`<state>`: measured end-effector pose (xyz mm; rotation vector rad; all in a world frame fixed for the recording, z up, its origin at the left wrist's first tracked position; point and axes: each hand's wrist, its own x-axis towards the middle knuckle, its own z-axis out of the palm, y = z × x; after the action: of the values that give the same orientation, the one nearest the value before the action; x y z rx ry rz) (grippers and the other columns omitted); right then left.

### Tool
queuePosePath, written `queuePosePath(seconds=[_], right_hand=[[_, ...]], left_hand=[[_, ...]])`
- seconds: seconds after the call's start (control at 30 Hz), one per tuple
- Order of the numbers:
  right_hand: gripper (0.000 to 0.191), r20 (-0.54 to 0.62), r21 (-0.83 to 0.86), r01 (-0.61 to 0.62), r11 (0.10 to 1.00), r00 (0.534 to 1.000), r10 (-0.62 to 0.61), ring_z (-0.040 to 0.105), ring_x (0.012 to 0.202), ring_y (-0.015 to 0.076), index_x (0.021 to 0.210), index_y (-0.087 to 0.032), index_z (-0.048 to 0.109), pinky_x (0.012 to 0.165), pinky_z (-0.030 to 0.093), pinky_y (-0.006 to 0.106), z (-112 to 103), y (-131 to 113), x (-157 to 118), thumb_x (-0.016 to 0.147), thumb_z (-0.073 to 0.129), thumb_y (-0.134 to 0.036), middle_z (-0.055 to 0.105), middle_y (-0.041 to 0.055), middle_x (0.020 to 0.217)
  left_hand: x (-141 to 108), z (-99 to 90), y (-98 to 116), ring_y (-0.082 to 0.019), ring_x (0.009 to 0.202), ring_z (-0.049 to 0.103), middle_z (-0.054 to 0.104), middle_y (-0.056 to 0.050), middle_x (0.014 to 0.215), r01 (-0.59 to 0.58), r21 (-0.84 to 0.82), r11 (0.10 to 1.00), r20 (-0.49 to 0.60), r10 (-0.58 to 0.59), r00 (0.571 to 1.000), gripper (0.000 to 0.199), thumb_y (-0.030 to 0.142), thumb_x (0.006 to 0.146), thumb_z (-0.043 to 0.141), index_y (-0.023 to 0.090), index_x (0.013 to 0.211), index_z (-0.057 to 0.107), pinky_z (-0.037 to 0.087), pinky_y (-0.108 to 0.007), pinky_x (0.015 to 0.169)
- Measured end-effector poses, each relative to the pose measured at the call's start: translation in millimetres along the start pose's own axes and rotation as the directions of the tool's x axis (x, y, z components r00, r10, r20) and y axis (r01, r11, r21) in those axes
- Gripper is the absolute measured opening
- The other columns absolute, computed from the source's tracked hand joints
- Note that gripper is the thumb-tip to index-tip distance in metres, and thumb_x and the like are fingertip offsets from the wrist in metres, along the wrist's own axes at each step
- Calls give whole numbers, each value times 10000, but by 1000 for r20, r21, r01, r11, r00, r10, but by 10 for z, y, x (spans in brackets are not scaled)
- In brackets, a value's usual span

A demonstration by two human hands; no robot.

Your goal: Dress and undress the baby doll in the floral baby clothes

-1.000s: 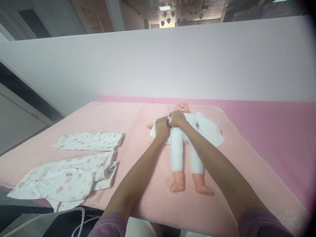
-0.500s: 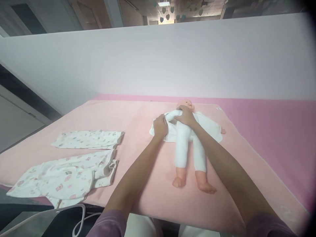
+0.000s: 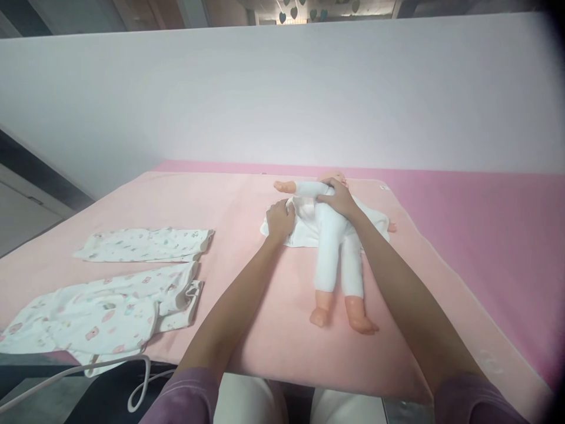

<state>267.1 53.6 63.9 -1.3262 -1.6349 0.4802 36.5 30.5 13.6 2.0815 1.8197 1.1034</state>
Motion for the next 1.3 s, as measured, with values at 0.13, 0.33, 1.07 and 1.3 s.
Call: queuePosePath(seconds=[0.13,0.33,1.07,1.3], right_hand=[[504,116,-42,66,997,991,-61,678,1304,351,1195,-212,772,1213,481,545,168,-115,14,708,864,-301,783,93,1333],[301,-103,-185,88,979,989,-108,690,1243,336,1212,-207,757,1157,510,539,-108,74,-344,995,635,-375,772,138,1313],[314,-147,-632,9,775,980,-132,553,1254,352,1337,-166,652,1055,444,448,-337,605,-980,1083,470,-184,701,184,1344],[333,-192,-690,-61,721,976,-101,546,1266,357,1352,-148,663,1063,436,455,-310,617,-969,1063,503,-188,695,205,1358]], left_hand=[[-32,-30,11,-375,1220,692,803,-145,1167,-79,-51,996,-51,76,996,281,269,1093,483,213,1088,758,517,-506,1043],[-106,-24,44,-349,1177,705,816,-129,1069,-291,-53,955,-81,286,955,367,322,1128,442,221,987,766,507,-509,1074],[101,386,1900,-370,1485,507,668,-200,1549,-574,296,764,649,279,707,525,291,918,678,165,1424,738,379,-529,1246],[173,676,1898,-391,1448,473,724,-218,1441,-550,357,755,569,291,769,447,224,991,571,162,1375,791,304,-600,1226]])
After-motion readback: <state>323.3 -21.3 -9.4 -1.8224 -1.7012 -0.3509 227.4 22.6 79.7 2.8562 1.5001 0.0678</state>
